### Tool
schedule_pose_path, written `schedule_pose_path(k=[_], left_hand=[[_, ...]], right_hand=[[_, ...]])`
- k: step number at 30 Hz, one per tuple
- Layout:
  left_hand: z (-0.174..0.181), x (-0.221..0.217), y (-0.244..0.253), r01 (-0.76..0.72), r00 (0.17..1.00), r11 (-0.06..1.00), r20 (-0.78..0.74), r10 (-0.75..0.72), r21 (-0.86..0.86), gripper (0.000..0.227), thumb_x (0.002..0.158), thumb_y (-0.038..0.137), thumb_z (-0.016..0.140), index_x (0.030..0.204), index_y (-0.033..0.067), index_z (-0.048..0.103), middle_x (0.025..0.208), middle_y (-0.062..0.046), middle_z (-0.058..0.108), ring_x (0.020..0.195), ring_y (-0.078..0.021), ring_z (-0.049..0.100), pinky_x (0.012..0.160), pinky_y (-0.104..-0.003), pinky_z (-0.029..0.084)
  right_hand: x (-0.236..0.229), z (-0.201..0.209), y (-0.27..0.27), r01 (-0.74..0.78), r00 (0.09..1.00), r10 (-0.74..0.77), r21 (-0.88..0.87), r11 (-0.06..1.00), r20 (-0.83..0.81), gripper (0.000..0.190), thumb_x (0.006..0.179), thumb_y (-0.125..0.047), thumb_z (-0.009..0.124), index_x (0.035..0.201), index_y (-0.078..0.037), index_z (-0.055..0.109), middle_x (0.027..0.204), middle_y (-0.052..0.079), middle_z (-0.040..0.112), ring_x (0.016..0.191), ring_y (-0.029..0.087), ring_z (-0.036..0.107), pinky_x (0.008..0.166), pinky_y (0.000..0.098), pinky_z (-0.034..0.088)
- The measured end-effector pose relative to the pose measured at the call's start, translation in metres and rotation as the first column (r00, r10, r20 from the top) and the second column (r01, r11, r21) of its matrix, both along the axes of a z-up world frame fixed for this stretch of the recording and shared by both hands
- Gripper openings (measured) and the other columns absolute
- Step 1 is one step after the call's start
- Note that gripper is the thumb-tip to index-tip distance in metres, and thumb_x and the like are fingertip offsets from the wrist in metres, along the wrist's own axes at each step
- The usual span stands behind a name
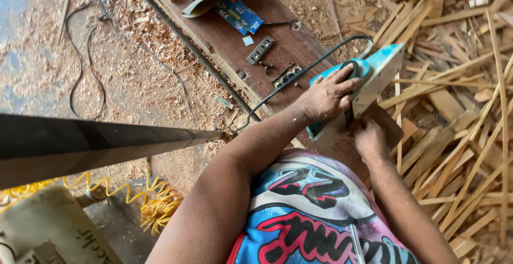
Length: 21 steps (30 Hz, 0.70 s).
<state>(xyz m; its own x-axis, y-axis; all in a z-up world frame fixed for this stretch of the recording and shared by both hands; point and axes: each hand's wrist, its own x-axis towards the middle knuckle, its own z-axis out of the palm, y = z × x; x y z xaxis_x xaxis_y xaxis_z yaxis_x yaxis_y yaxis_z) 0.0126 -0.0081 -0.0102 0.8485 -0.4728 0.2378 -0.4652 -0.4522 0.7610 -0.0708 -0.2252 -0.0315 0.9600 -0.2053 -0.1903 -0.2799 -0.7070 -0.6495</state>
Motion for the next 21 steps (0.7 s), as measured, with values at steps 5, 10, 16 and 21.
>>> schedule_pose_path(k=[5,10,16,21], left_hand=[[-0.003,0.001,-0.004,0.012,1.0,1.0,-0.004,-0.012,-0.012,0.06,0.093,0.031,0.06,0.151,0.0288,0.047,0.167,-0.013,0.029,0.153,-0.0392,0.033,0.117,-0.067,0.032],[-0.006,0.001,-0.009,0.006,1.0,1.0,-0.021,-0.006,-0.009,0.06,0.093,0.032,0.061,0.151,0.0297,0.047,0.167,-0.012,0.029,0.153,-0.0377,0.032,0.117,-0.066,0.033],[-0.01,0.004,-0.009,0.012,1.0,1.0,0.019,-0.011,-0.017,0.061,0.093,0.032,0.061,0.152,0.0294,0.046,0.168,-0.013,0.027,0.153,-0.0372,0.032,0.118,-0.065,0.034],[-0.008,0.005,-0.009,0.026,1.0,1.0,0.002,-0.026,-0.001,0.06,0.093,0.032,0.06,0.151,0.0292,0.046,0.168,-0.012,0.027,0.153,-0.0364,0.031,0.117,-0.067,0.033]], right_hand=[[-0.002,-0.009,-0.013,-0.014,0.997,0.012,-0.025,1.0,-0.082,0.022,0.095,-0.017,0.059,0.1,-0.001,0.073,0.092,0.018,0.072,0.079,0.029,0.066,0.075,0.0407,0.051],[-0.005,-0.021,-0.028,-0.006,0.995,0.015,0.095,0.995,-0.1,0.024,0.094,-0.017,0.056,0.101,0.0,0.07,0.089,0.017,0.071,0.077,0.028,0.065,0.072,0.0387,0.051],[-0.002,-0.021,-0.025,0.043,0.996,-0.024,0.216,0.976,-0.089,0.023,0.095,-0.013,0.054,0.1,0.001,0.07,0.087,0.014,0.069,0.075,0.023,0.063,0.071,0.0359,0.05],[-0.003,-0.017,-0.021,0.126,0.981,-0.092,0.198,0.972,-0.171,0.02,0.092,-0.011,0.057,0.104,0.001,0.068,0.086,0.012,0.068,0.073,0.023,0.062,0.067,0.0378,0.049]])
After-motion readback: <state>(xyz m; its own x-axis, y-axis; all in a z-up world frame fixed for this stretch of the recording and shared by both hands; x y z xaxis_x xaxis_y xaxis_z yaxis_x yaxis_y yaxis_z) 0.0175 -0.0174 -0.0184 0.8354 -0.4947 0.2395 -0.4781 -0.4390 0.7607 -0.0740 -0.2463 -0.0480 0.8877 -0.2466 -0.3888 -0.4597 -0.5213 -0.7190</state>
